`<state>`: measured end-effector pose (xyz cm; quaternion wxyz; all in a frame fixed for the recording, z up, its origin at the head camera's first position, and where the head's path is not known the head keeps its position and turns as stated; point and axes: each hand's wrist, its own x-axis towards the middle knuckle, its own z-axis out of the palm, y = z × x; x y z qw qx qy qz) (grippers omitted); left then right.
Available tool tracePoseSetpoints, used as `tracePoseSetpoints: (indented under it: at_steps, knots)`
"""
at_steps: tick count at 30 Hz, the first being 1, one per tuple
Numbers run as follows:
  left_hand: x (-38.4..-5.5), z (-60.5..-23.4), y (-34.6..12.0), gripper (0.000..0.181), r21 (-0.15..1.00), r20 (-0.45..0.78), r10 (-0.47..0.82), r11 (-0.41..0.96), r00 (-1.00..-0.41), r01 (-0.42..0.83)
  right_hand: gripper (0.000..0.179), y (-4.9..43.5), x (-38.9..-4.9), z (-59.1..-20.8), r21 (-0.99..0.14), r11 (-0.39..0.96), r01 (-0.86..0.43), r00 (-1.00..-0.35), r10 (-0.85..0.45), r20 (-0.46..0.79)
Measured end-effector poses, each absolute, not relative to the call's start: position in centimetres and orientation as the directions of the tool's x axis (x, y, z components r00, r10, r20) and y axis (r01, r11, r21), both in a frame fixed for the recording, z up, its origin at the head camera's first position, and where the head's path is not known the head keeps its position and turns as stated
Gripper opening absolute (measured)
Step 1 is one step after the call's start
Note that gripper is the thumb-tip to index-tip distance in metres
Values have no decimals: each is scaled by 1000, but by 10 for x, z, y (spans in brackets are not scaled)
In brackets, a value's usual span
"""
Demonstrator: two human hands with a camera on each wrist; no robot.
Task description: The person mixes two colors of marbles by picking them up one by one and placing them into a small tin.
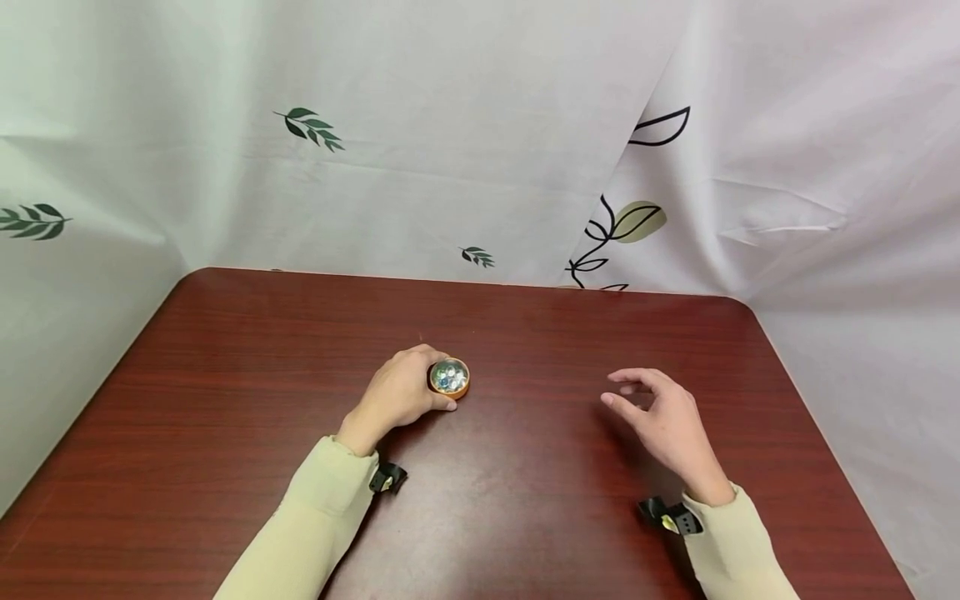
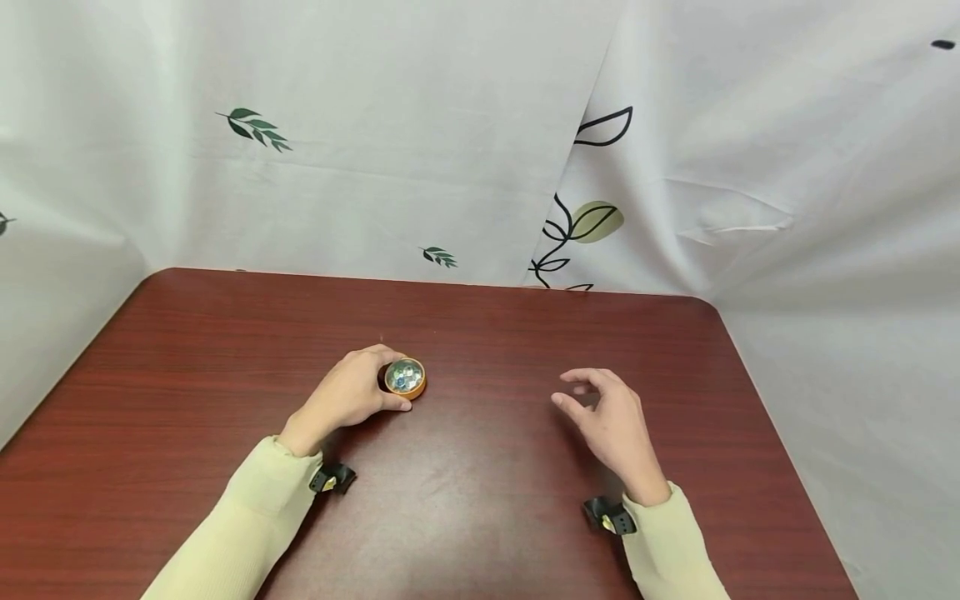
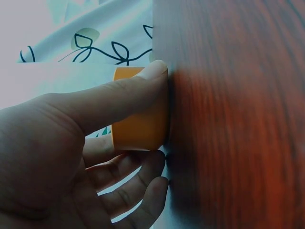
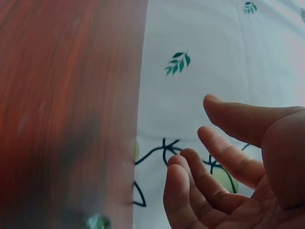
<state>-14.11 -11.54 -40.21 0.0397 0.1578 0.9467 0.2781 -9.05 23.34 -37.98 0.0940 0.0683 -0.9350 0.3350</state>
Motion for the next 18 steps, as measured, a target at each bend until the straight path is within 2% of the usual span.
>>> tracePoseSetpoints:
  at_steps: [18]
  knots:
    - [-142, -402, -116, 60, 530, 17, 311, 803, -950, 272, 41, 273, -84, -385, -563, 825, -50, -998, -54, 9]
